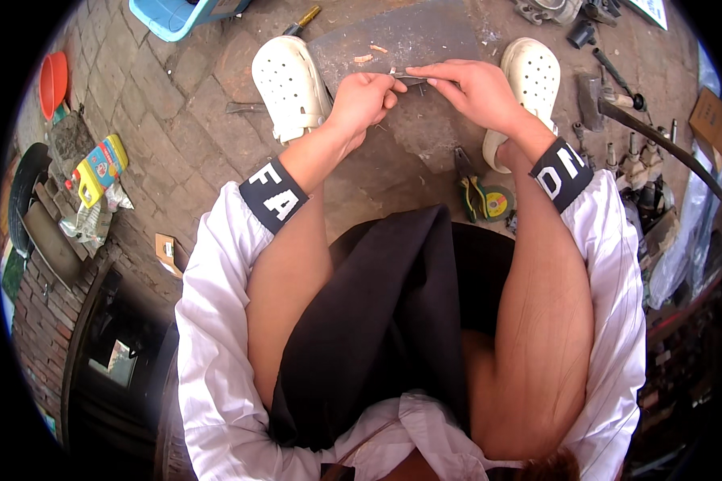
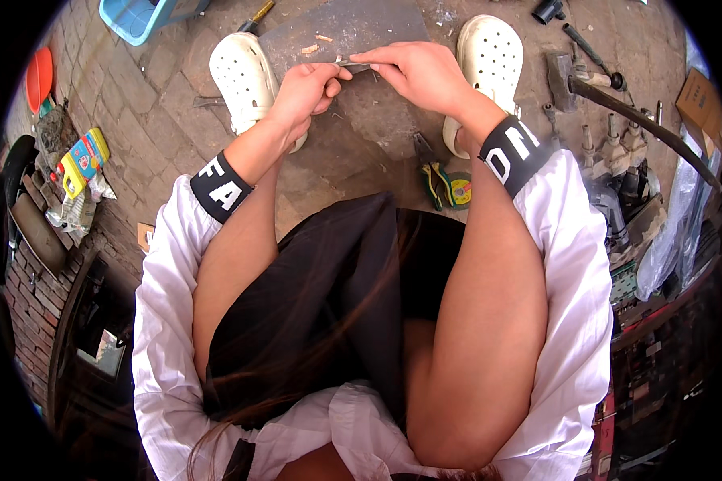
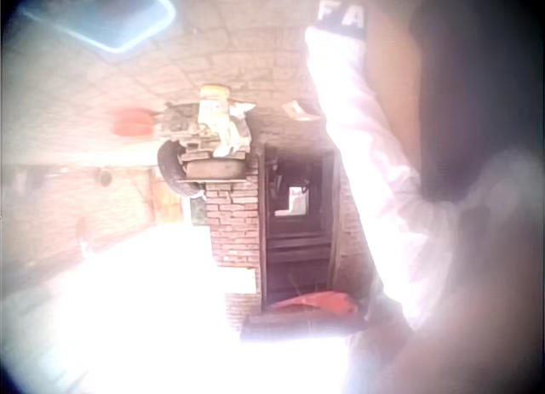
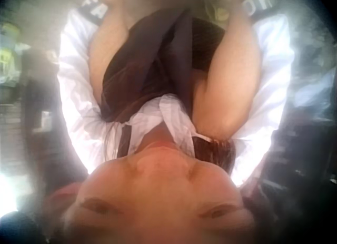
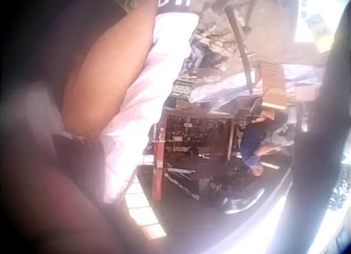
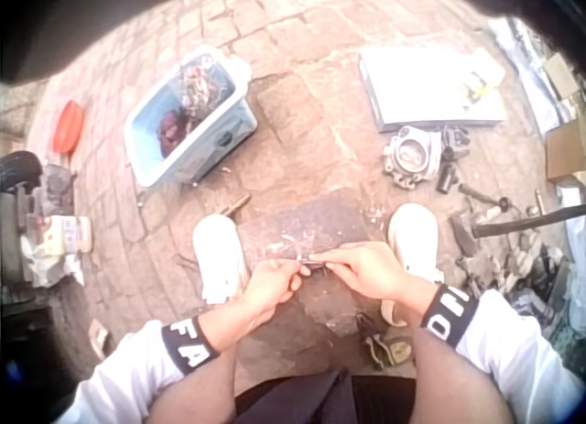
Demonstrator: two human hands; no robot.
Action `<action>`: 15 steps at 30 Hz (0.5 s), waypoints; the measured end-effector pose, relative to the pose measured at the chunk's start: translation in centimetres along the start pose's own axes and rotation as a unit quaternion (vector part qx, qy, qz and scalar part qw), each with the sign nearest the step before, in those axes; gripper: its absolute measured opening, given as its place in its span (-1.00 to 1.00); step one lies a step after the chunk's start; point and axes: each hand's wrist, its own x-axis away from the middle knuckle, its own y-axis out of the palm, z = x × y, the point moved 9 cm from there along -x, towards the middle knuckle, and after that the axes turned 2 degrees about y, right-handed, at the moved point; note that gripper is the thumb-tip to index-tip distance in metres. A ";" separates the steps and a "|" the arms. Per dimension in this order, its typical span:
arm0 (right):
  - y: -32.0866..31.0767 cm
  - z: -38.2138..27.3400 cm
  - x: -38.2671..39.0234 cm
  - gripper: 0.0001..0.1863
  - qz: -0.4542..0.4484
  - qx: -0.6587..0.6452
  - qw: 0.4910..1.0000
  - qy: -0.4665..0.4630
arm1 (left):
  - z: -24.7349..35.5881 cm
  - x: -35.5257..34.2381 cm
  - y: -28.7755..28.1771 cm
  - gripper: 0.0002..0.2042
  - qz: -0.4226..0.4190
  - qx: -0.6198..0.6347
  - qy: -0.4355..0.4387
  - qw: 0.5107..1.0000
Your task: The person sits on the ground and uses a knife to scrape and sharpen small metal rods. They repeatedly scrape the rods against a flat metal plate, occasionally inspecting the edges and placing finished pieces into a blue container.
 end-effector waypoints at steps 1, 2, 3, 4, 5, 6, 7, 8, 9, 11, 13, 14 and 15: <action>-0.1 -0.1 0.0 -0.68 0.006 0.002 1.000 -0.008 | 0.0 0.0 0.1 -0.79 -0.001 -0.002 0.001 1.000; 0.0 -0.1 0.0 -0.68 0.003 0.005 1.000 -0.004 | 0.0 0.0 0.0 -0.79 0.003 -0.002 0.001 1.000; 0.0 -0.1 -0.1 -0.68 0.000 0.009 1.000 -0.001 | -0.1 0.0 -0.1 -0.79 0.008 -0.003 0.001 1.000; 0.0 -0.1 -0.1 -0.67 -0.003 0.013 1.000 0.002 | -0.1 0.0 -0.1 -0.79 0.012 -0.004 0.001 1.000; 0.0 -0.2 0.0 -0.67 -0.004 0.029 1.000 0.006 | -0.1 -0.1 -0.1 -0.79 0.013 0.000 -0.001 1.000; 0.0 -0.4 0.1 -0.66 -0.004 0.044 0.999 0.010 | -0.1 -0.1 0.0 -0.80 0.013 0.004 -0.002 1.000; 0.0 -0.5 0.2 -0.65 -0.005 0.060 0.998 0.015 | -0.1 -0.1 0.0 -0.80 0.014 0.008 -0.004 1.000; 0.1 -0.4 0.2 -0.66 -0.006 0.056 0.998 0.017 | -0.2 -0.1 0.1 -0.80 0.019 0.014 -0.002 1.000; 0.1 -0.3 0.2 -0.67 -0.007 0.053 0.998 0.020 | -0.2 -0.1 0.1 -0.80 0.024 0.020 -0.001 1.000; 0.1 -0.2 0.1 -0.67 -0.007 0.042 0.999 0.018 | -0.3 0.0 0.1 -0.81 0.030 0.028 0.004 0.999; 0.0 -0.2 0.1 -0.67 -0.006 0.028 1.000 0.008 | -0.3 0.0 0.0 -0.81 0.033 0.030 0.011 0.999; 0.1 -0.1 0.2 -0.67 -0.006 0.025 1.000 0.009 | -0.3 -0.1 0.1 -0.81 0.028 0.030 0.009 0.999; 0.1 0.0 0.2 -0.67 -0.006 0.021 1.000 0.010 | -0.4 -0.1 0.1 -0.82 0.023 0.030 0.007 0.999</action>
